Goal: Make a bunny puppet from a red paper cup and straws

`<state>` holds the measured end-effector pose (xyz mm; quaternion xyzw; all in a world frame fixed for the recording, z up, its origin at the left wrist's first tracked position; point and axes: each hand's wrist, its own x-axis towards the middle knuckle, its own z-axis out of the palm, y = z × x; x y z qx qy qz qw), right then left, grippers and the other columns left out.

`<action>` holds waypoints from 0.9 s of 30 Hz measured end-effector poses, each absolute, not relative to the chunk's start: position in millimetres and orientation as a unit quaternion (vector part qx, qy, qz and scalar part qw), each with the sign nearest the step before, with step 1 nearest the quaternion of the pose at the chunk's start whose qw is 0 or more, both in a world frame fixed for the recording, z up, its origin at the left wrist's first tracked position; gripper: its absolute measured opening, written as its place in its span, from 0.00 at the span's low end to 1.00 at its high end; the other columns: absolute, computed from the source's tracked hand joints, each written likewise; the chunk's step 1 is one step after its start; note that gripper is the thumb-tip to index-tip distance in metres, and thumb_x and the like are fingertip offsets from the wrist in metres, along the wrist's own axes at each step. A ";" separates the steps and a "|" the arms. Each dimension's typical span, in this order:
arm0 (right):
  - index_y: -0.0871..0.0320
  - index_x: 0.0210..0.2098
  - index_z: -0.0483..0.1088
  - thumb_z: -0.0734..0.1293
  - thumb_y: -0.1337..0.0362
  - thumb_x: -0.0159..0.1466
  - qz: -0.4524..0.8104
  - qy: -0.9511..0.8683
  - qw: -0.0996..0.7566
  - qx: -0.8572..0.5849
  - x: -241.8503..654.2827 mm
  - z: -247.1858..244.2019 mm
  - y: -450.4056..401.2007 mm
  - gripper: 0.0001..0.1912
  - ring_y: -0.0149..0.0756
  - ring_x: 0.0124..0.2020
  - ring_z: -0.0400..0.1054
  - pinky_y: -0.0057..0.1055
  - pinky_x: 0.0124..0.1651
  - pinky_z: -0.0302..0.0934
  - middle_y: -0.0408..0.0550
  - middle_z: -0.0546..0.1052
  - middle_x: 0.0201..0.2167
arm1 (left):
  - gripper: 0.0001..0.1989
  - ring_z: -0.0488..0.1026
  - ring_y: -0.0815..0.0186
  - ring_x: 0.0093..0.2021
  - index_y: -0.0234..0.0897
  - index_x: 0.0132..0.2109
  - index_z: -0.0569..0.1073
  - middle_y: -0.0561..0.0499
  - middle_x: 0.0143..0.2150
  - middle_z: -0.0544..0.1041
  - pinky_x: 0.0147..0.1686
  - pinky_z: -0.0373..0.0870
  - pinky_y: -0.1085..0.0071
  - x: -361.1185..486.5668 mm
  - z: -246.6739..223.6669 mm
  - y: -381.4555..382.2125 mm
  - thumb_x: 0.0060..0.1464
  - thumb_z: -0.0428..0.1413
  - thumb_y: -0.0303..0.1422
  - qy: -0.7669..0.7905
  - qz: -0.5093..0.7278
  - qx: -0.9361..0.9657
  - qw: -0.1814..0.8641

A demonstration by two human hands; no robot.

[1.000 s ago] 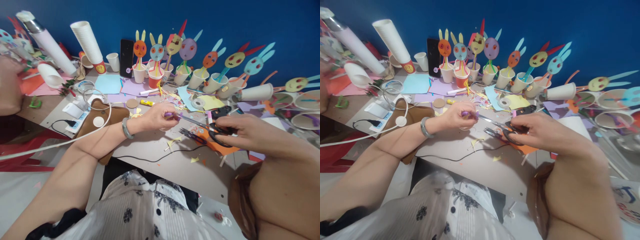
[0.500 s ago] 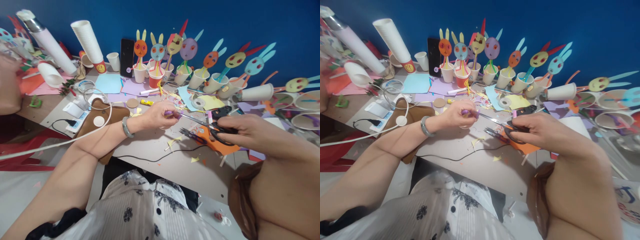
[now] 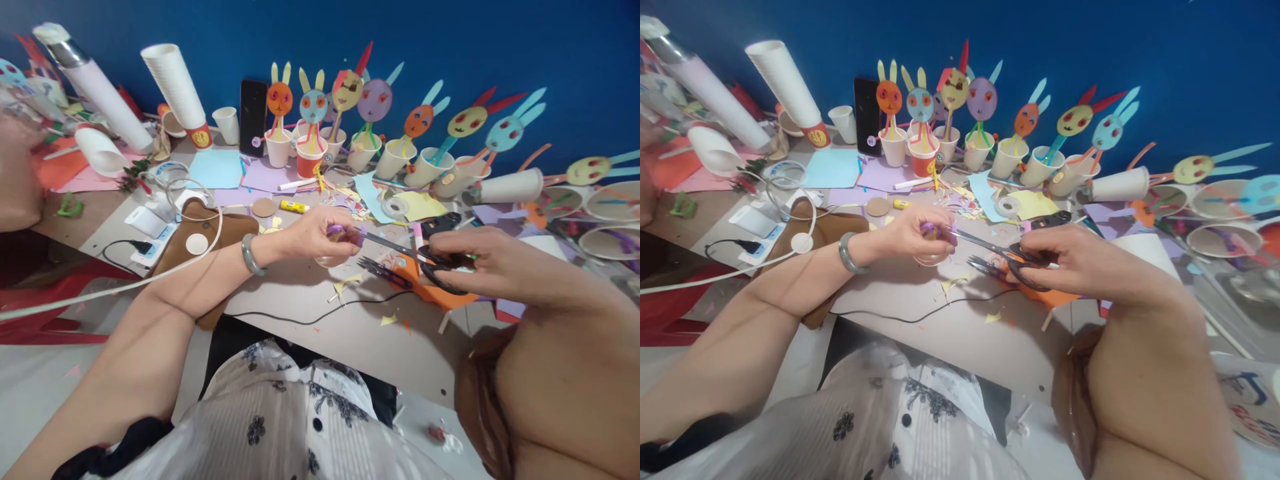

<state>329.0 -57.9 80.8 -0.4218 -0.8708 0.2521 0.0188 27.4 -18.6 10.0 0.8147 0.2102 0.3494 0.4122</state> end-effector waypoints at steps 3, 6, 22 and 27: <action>0.53 0.24 0.67 0.62 0.37 0.66 0.269 -0.867 -0.002 -0.420 332.3 79.7 -57.9 0.28 0.37 0.25 0.63 0.34 0.29 0.55 0.46 0.70 0.23 | 0.07 0.68 0.69 0.31 0.37 0.29 0.76 0.54 0.28 0.73 0.35 0.64 0.69 28.2 11.4 -21.1 0.53 0.63 0.33 0.192 0.326 0.811 0.447; 0.54 0.28 0.73 0.64 0.41 0.65 0.306 -0.854 -0.028 -0.419 333.4 79.0 -57.7 0.24 0.39 0.27 0.67 0.34 0.31 0.58 0.48 0.75 0.26 | 0.07 0.66 0.70 0.30 0.37 0.29 0.76 0.54 0.27 0.71 0.33 0.62 0.70 28.5 13.0 -22.9 0.52 0.63 0.34 0.184 0.297 0.812 0.468; 0.54 0.29 0.79 0.66 0.49 0.61 0.378 -0.816 -0.030 -0.436 321.7 81.9 -61.3 0.17 0.38 0.26 0.72 0.32 0.28 0.60 0.49 0.80 0.25 | 0.06 0.67 0.69 0.29 0.37 0.29 0.77 0.53 0.27 0.73 0.31 0.62 0.70 27.8 14.5 -23.9 0.48 0.66 0.32 0.186 0.288 0.795 0.500; 0.52 0.19 0.64 0.66 0.49 0.59 0.340 -0.834 0.011 -0.435 319.9 80.7 -59.1 0.18 0.32 0.21 0.56 0.32 0.25 0.51 0.41 0.63 0.17 | 0.08 0.69 0.69 0.31 0.36 0.30 0.79 0.51 0.29 0.75 0.33 0.64 0.69 26.5 17.0 -23.3 0.52 0.66 0.35 0.193 0.290 0.796 0.495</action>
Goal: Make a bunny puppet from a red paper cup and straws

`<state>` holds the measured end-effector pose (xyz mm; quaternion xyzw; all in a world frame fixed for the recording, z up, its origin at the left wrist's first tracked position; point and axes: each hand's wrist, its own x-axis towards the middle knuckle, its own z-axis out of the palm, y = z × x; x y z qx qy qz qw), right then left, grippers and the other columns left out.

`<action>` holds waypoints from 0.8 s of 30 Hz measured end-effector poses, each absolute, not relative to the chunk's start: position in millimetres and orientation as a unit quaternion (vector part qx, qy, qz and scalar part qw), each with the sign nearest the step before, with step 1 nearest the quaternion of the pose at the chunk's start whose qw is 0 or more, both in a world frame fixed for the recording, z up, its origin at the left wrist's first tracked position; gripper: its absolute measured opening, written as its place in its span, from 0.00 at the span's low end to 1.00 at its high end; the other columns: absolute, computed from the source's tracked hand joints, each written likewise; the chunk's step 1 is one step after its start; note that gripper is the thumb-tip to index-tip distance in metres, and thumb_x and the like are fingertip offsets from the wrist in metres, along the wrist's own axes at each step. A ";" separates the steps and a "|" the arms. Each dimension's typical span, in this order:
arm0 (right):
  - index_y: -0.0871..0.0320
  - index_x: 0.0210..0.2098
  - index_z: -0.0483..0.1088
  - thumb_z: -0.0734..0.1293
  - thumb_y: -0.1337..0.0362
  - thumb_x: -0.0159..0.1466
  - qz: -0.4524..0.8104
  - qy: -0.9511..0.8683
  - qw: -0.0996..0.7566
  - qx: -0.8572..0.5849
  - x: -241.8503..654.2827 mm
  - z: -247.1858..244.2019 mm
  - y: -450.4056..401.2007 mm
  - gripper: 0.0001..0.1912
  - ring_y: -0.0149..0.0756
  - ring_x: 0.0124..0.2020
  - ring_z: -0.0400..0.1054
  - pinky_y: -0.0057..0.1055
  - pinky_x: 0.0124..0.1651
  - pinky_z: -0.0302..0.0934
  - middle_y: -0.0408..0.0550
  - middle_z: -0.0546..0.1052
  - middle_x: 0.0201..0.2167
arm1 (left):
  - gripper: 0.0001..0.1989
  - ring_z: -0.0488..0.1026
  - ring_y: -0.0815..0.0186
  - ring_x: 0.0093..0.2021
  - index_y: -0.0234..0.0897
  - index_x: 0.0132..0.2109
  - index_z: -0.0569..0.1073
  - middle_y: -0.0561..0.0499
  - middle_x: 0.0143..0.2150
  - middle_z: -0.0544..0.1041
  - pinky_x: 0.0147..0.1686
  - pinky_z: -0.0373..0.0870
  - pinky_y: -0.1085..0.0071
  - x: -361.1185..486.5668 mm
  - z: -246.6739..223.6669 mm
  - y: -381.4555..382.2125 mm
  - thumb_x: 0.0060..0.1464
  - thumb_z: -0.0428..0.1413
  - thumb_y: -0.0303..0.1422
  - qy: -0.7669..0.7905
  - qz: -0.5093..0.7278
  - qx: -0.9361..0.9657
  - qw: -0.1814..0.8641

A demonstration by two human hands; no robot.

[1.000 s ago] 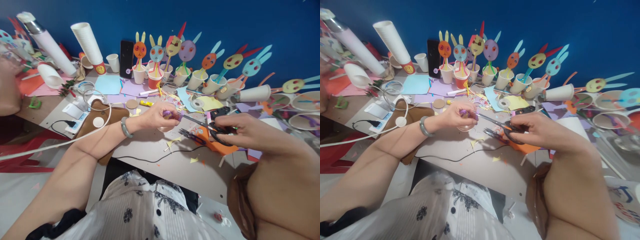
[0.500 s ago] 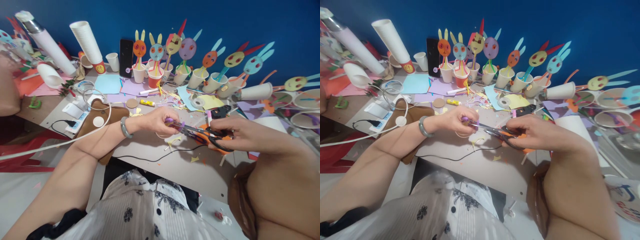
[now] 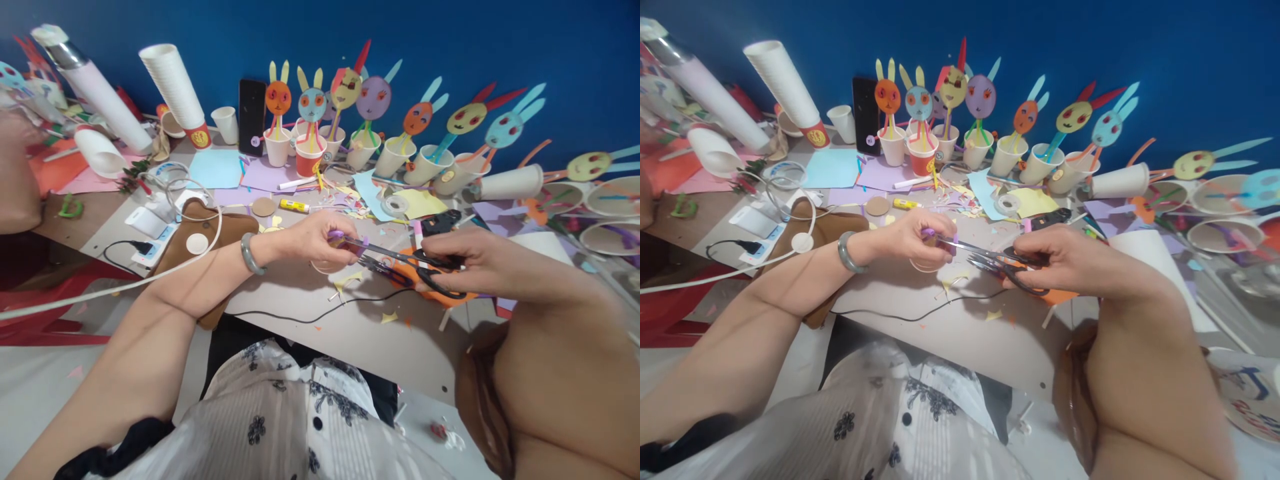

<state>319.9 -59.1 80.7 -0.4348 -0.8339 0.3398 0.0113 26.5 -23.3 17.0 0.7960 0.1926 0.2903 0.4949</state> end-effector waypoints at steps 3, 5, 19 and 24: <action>0.52 0.18 0.57 0.66 0.50 0.58 0.337 -0.831 0.023 -0.442 317.7 79.9 -59.4 0.20 0.30 0.21 0.50 0.32 0.25 0.46 0.39 0.56 0.17 | 0.09 0.68 0.69 0.32 0.36 0.30 0.78 0.52 0.29 0.75 0.36 0.64 0.69 26.4 21.2 -22.4 0.52 0.66 0.35 0.193 0.290 0.801 0.487; 0.52 0.19 0.55 0.66 0.50 0.58 0.343 -0.825 0.025 -0.448 317.0 78.4 -59.4 0.20 0.30 0.22 0.50 0.32 0.26 0.45 0.38 0.55 0.18 | 0.09 0.66 0.70 0.31 0.36 0.29 0.77 0.53 0.28 0.73 0.35 0.63 0.68 26.2 22.3 -21.4 0.52 0.66 0.35 0.195 0.291 0.801 0.485; 0.53 0.21 0.53 0.68 0.49 0.61 0.344 -0.825 0.049 -0.445 321.5 66.1 -52.7 0.24 0.29 0.24 0.46 0.31 0.27 0.42 0.37 0.52 0.21 | 0.11 0.65 0.69 0.31 0.37 0.28 0.76 0.54 0.27 0.70 0.34 0.61 0.67 24.5 10.1 -14.2 0.53 0.66 0.36 0.207 0.315 0.792 0.481; 0.53 0.20 0.55 0.68 0.46 0.64 0.343 -0.829 0.066 -0.437 320.4 64.5 -50.6 0.26 0.28 0.23 0.47 0.32 0.26 0.43 0.38 0.54 0.19 | 0.09 0.66 0.69 0.29 0.37 0.30 0.80 0.53 0.26 0.74 0.32 0.62 0.68 23.8 10.6 -14.7 0.51 0.67 0.37 0.242 0.307 0.777 0.493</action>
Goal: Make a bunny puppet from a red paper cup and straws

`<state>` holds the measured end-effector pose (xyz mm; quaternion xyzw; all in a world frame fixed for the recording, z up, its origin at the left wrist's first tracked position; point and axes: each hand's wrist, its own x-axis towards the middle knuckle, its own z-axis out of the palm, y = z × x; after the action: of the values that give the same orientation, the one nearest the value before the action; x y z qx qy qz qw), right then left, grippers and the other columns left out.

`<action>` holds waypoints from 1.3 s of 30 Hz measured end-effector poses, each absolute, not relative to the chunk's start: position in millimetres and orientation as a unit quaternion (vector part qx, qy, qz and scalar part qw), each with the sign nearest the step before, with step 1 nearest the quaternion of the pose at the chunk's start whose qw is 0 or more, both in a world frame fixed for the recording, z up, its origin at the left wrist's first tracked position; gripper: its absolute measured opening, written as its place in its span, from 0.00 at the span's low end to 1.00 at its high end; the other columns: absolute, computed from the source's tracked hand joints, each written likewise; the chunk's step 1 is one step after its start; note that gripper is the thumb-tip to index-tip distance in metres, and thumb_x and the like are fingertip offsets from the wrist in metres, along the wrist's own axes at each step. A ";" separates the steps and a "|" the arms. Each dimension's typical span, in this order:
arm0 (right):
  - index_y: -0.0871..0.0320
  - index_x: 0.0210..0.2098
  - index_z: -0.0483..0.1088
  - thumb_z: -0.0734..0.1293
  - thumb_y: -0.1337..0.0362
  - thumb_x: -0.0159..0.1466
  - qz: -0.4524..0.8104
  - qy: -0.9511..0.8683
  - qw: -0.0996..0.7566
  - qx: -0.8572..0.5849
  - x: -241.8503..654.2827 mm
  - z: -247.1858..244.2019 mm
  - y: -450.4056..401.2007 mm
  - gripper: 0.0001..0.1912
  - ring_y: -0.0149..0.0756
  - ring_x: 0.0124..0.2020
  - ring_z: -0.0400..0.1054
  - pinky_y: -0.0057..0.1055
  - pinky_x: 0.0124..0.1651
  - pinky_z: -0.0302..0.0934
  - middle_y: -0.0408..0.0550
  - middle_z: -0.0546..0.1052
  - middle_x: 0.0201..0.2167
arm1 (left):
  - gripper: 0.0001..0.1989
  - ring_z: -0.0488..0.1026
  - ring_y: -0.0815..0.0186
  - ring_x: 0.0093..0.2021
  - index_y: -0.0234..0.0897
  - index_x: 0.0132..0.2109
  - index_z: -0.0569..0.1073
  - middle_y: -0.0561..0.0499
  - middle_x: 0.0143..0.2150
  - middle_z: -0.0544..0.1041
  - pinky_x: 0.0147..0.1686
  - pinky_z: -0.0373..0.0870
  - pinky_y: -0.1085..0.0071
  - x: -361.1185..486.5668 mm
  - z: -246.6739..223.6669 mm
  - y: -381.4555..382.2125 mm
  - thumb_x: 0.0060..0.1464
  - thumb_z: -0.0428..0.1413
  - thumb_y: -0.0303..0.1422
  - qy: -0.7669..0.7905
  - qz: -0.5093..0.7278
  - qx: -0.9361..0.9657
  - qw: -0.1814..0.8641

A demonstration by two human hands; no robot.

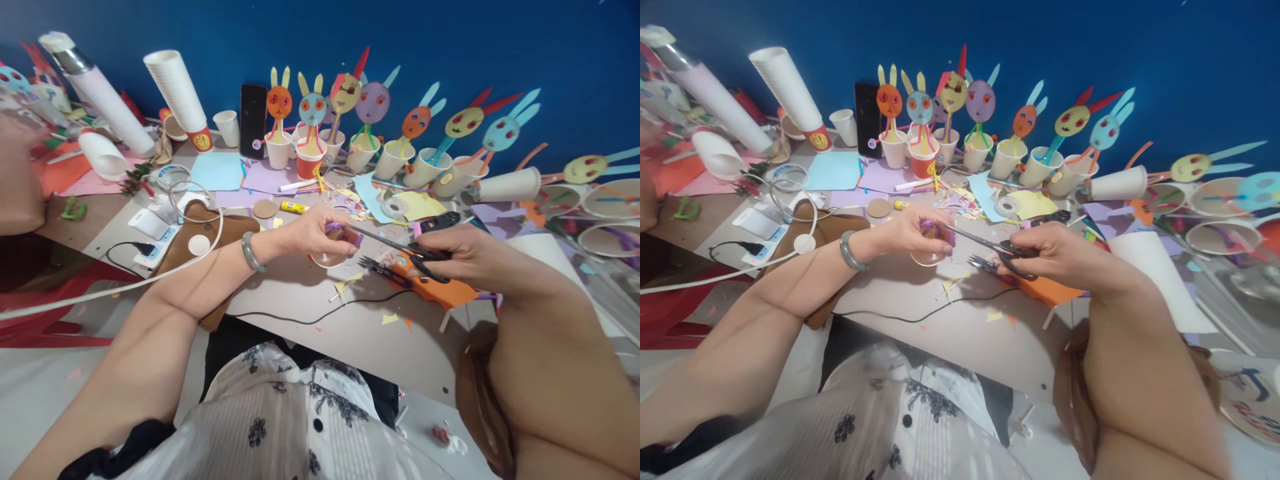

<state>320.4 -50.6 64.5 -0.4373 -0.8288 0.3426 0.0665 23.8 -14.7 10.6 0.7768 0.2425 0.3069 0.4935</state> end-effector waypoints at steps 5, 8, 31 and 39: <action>0.54 0.20 0.57 0.72 0.34 0.61 0.353 -0.803 0.132 -0.462 322.0 60.8 -49.8 0.34 0.28 0.23 0.49 0.31 0.25 0.43 0.38 0.57 0.18 | 0.06 0.71 0.69 0.32 0.37 0.31 0.81 0.51 0.31 0.80 0.35 0.67 0.69 25.6 9.7 -15.6 0.48 0.67 0.35 0.243 0.324 0.755 0.515; 0.54 0.21 0.57 0.71 0.28 0.58 0.311 -0.774 0.165 -0.526 323.5 56.8 -47.6 0.38 0.29 0.24 0.51 0.31 0.27 0.46 0.37 0.57 0.20 | 0.05 0.73 0.69 0.32 0.38 0.31 0.81 0.51 0.31 0.81 0.36 0.69 0.69 25.6 10.9 -14.7 0.49 0.67 0.34 0.255 0.356 0.749 0.497; 0.53 0.32 0.73 0.71 0.47 0.63 0.143 -0.811 -0.048 -0.565 314.1 16.7 -31.8 0.16 0.48 0.36 0.72 0.39 0.36 0.61 0.56 0.80 0.37 | 0.05 0.77 0.71 0.32 0.37 0.33 0.75 0.55 0.30 0.79 0.34 0.72 0.74 23.2 6.4 5.4 0.53 0.65 0.30 0.379 0.568 0.540 0.493; 0.54 0.43 0.82 0.62 0.56 0.69 0.085 -0.838 0.062 -0.536 278.9 16.0 -18.4 0.17 0.50 0.43 0.76 0.42 0.48 0.66 0.57 0.83 0.43 | 0.05 0.73 0.72 0.31 0.37 0.32 0.75 0.56 0.29 0.76 0.33 0.68 0.74 24.5 -0.3 10.2 0.52 0.64 0.29 0.396 0.563 0.541 0.484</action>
<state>278.9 -18.4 16.0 -0.5358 -0.8378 0.0853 0.0619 24.5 10.2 -0.3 0.5406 0.3958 0.5631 0.4838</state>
